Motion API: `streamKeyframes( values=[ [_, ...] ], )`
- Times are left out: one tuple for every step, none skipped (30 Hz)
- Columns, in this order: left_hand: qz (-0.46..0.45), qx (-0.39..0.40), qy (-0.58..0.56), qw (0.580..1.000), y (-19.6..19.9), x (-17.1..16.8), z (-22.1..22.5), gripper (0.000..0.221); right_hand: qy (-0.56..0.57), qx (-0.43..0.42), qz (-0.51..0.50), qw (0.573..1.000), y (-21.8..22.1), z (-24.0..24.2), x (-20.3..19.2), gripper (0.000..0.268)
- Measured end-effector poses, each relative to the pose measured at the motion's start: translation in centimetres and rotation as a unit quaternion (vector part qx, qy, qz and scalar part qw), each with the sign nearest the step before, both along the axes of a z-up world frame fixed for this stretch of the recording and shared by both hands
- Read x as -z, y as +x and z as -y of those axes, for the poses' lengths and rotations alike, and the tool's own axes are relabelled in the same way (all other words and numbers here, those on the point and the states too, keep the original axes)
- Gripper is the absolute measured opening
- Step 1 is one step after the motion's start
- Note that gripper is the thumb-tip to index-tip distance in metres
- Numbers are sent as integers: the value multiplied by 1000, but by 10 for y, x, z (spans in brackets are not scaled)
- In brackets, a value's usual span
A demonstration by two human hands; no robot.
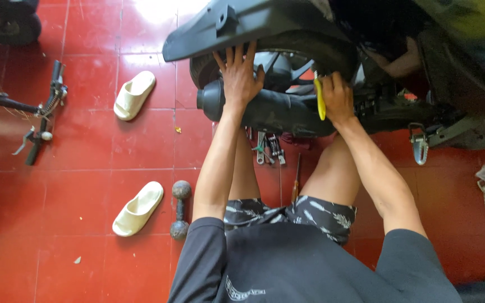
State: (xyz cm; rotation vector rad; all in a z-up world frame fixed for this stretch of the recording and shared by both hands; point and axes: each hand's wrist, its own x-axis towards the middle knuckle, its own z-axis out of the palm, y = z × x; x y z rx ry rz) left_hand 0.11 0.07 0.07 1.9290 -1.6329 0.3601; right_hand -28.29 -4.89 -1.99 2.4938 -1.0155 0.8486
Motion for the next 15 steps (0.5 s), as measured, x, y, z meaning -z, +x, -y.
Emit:
streamKeyframes(
  values=[
    [2,0,-4,1000,0,-3,4,72,-4,0,2,1000,12,-1,-16,18],
    [4,-3,-2,1000,-1,-3,1,73,-23,-31,27,999,22,-7,-28,17],
    [6,-6,1,1000,-3,-2,0,74,-42,-61,52,996,31,-13,-40,16],
    [7,-6,4,1000,-1,0,-2,74,-39,-60,53,996,41,-11,-40,16],
    [5,-7,11,1000,0,1,-2,74,-65,-76,51,994,51,-9,-39,12],
    [3,-5,16,1000,0,2,1,73,-92,-89,50,991,60,-5,-40,16],
    [3,-1,18,1000,-2,2,2,73,-90,-84,50,991,53,-11,-44,16],
    [-2,-3,9,1000,-1,2,2,72,-71,-93,60,991,51,-15,-48,17],
    [-6,-4,-1,1000,0,2,1,71,-53,-101,70,991,49,-19,-53,22],
    [-7,-8,1,1000,1,0,1,71,-51,-105,70,991,38,-11,-42,22],
    [-7,-4,2,1000,2,-2,1,71,-45,-67,49,995,27,-4,-31,18],
    [-7,5,5,1000,0,-3,2,71,-39,-24,28,999,13,2,-19,16],
    [-7,7,7,1000,-3,1,-4,71,-37,-22,28,999,10,-5,-12,16],
    [-14,14,-5,1000,-2,-1,-2,72,-47,-26,46,997,12,-2,-11,14],
    [-21,22,-17,999,-2,-2,0,73,-57,-31,65,996,14,0,-9,13]
  ],
)
